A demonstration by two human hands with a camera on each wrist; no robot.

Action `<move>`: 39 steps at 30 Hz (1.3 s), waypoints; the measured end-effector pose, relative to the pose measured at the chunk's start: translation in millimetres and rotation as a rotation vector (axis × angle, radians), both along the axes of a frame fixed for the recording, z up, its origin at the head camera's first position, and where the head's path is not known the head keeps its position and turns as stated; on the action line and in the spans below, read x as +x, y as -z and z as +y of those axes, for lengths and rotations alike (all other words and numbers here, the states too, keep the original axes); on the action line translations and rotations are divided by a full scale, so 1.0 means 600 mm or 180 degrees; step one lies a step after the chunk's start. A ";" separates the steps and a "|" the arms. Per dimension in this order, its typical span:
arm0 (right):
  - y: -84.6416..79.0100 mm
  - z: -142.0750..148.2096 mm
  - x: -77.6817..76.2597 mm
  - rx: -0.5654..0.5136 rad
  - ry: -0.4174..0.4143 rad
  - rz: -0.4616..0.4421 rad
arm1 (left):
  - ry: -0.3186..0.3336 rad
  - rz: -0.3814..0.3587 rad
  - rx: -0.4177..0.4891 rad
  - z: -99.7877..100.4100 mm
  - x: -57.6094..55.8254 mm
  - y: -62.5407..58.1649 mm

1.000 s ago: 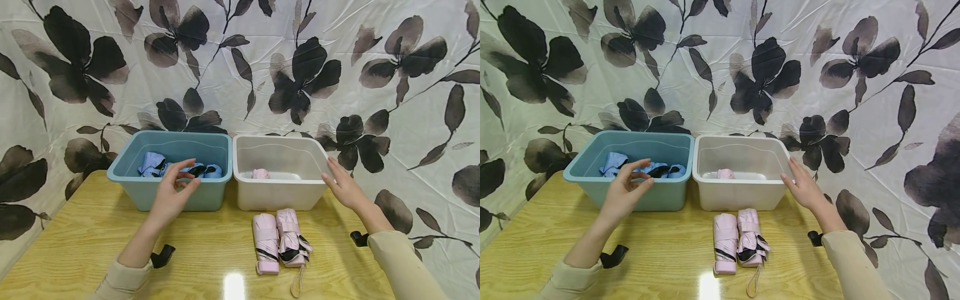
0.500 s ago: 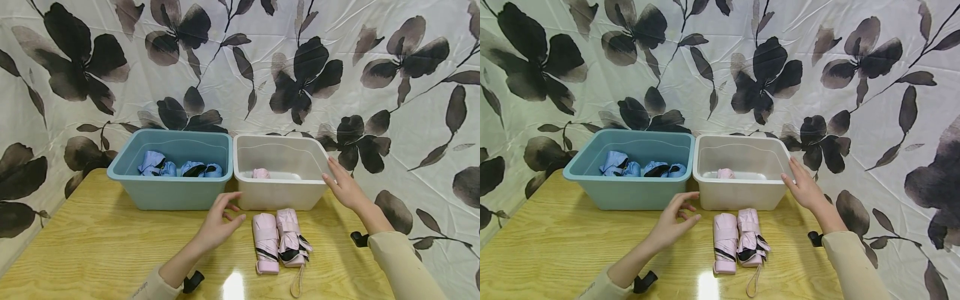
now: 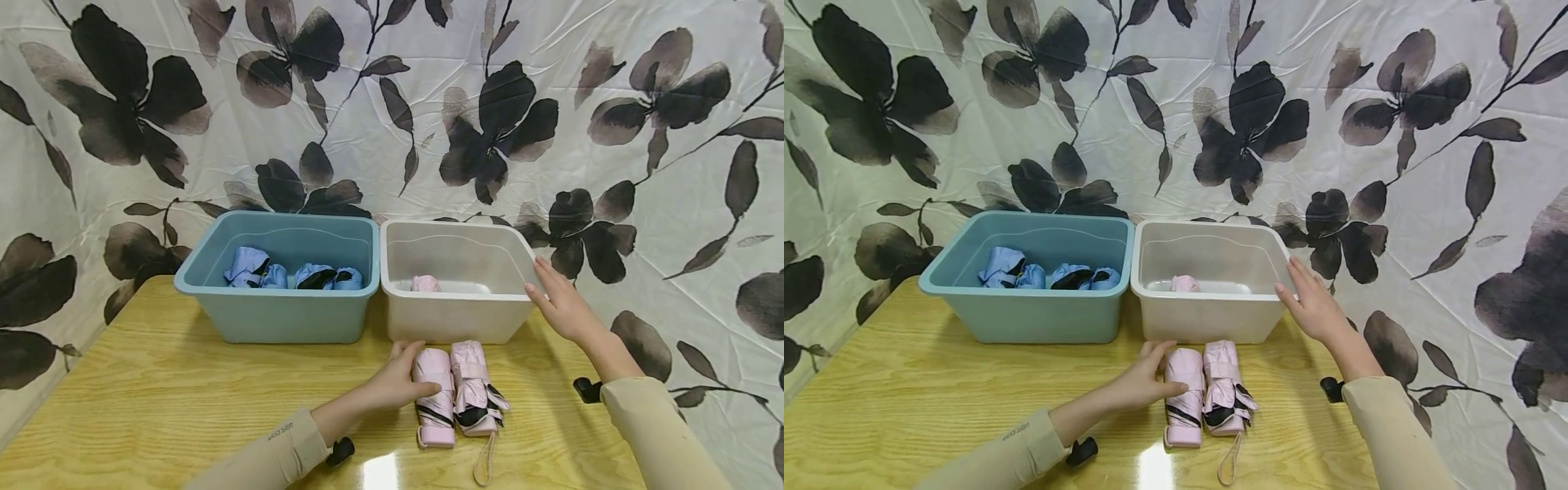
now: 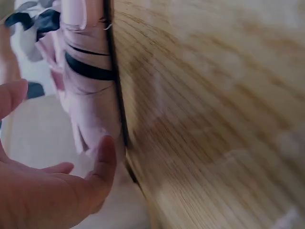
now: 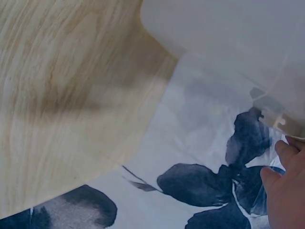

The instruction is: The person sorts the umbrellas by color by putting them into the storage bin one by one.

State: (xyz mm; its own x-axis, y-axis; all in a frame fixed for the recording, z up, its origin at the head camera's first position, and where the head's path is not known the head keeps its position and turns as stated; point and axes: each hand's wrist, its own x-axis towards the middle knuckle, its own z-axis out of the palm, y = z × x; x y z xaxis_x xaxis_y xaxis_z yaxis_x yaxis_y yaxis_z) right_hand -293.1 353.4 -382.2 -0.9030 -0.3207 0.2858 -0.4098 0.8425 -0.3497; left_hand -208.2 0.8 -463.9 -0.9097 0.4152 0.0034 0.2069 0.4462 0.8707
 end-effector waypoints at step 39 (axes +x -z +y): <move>-0.003 -0.004 0.004 0.0109 0.0100 -0.0112 | -0.0082 -0.0041 0.0200 0.031 -0.011 0.019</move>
State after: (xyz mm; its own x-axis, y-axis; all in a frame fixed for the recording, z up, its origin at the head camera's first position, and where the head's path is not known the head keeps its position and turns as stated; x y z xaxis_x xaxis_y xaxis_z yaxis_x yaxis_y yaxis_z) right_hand -290.5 350.8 -380.5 -0.9221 -0.3010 0.2430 -0.3709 0.8665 -0.3342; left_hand -215.1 19.6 -475.4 -0.9202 0.3911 0.0171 0.1848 0.3956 0.8996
